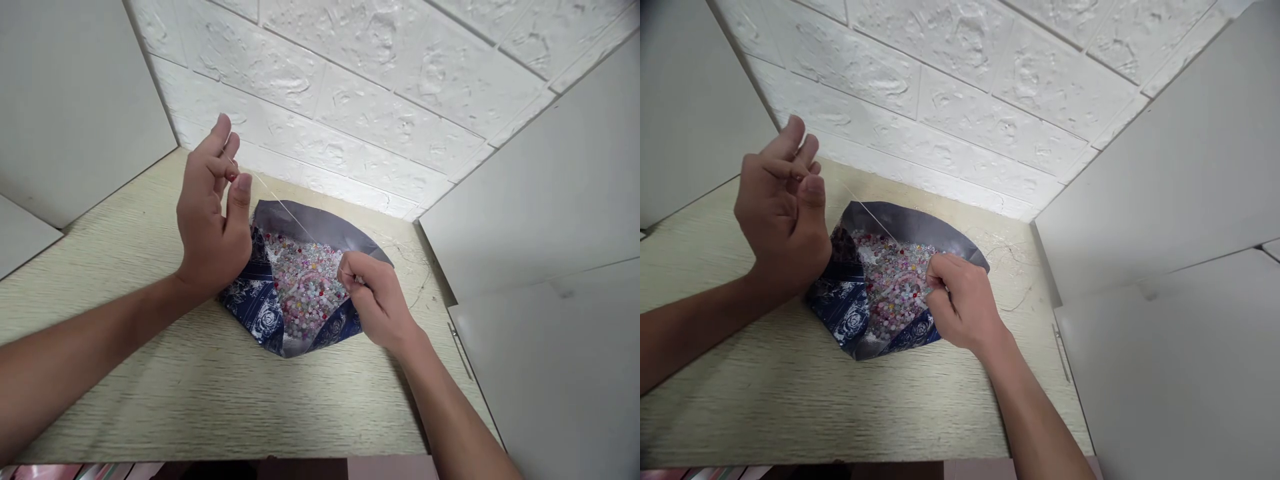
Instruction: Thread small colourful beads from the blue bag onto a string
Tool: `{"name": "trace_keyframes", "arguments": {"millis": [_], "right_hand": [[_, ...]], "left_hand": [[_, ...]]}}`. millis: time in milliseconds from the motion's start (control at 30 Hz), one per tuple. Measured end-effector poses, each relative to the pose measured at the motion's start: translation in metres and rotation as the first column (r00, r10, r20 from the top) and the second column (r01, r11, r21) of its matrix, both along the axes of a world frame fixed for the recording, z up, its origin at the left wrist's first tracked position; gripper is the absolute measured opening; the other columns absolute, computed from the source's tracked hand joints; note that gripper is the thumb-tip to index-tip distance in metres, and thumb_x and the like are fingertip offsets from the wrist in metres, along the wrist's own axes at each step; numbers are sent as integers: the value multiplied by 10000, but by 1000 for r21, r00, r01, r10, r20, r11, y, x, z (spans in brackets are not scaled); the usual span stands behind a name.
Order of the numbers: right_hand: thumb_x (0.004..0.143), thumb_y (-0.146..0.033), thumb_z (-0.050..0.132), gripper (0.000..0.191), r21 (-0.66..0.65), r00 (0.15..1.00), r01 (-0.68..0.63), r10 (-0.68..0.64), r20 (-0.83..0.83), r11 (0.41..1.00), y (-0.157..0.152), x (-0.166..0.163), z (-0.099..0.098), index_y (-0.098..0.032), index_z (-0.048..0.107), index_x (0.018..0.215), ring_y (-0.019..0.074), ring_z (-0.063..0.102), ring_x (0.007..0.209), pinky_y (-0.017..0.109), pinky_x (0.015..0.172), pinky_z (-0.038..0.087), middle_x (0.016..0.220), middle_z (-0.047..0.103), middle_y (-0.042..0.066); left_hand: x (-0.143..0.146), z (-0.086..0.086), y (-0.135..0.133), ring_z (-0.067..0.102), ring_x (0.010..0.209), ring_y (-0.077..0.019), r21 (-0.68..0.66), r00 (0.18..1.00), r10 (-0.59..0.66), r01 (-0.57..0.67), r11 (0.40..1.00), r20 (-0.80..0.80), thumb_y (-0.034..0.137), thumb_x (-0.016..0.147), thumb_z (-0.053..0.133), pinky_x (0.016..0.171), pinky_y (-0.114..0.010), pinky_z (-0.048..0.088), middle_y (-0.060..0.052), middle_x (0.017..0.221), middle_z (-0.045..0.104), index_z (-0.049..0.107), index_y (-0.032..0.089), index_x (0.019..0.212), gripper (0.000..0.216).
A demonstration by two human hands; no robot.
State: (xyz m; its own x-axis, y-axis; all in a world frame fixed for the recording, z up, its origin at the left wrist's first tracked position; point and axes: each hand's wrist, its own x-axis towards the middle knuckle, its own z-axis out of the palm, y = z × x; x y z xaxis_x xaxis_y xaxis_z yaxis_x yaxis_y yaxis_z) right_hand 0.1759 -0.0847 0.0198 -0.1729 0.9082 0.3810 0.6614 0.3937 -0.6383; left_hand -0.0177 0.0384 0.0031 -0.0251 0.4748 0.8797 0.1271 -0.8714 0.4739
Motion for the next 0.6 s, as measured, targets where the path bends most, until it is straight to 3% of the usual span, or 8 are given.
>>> {"name": "trace_keyframes", "arguments": {"millis": [100,200,300,367,500,600], "right_hand": [[771,-87,364,134,50,996,26,-22,-90,998,2,0,-2,-204,415,727,133,434,649,301,601,362,692,464,-10],[863,-121,428,106,188,987,70,-41,-153,980,5,-3,-3,-193,506,856,151,520,767,325,682,426,817,538,24],[876,-100,468,137,407,977,119,-32,-213,906,5,-4,-3,-187,561,926,166,557,850,345,735,461,876,575,48],[867,-72,491,178,485,972,147,-34,-235,862,5,-5,-3,-193,584,960,159,573,826,332,706,475,864,589,43],[839,-39,534,238,408,987,96,-34,-157,908,2,-6,-3,-203,591,1002,135,600,745,296,643,489,833,626,21],[794,-42,540,216,369,986,94,-36,-162,925,1,-5,-5,-201,564,939,151,599,759,322,672,489,833,627,22]], "left_hand": [[1,-1,-4,452,1318,-266,-44,1000,9,-9,999,-19,293,950,504,1068,-456,443,-115,1469,403,477,164,987,138],[3,-2,-9,472,1300,-270,-64,998,-19,16,998,-58,271,953,495,1057,-449,455,-97,1454,407,493,164,980,110],[4,-1,-15,507,1264,-241,-87,991,-58,48,995,-118,282,953,490,1040,-422,477,-79,1407,444,492,175,967,108],[5,0,-19,521,1244,-212,-125,983,-88,68,990,-163,296,950,491,1036,-406,484,-50,1389,458,488,192,949,104],[4,3,-26,571,1170,-188,-158,955,-186,152,976,-229,225,938,493,1002,-397,496,-48,1319,521,492,204,901,43],[3,6,-30,629,1013,-168,-142,907,-236,198,970,-348,167,910,513,887,-351,530,-42,1086,637,513,203,893,39]]}}
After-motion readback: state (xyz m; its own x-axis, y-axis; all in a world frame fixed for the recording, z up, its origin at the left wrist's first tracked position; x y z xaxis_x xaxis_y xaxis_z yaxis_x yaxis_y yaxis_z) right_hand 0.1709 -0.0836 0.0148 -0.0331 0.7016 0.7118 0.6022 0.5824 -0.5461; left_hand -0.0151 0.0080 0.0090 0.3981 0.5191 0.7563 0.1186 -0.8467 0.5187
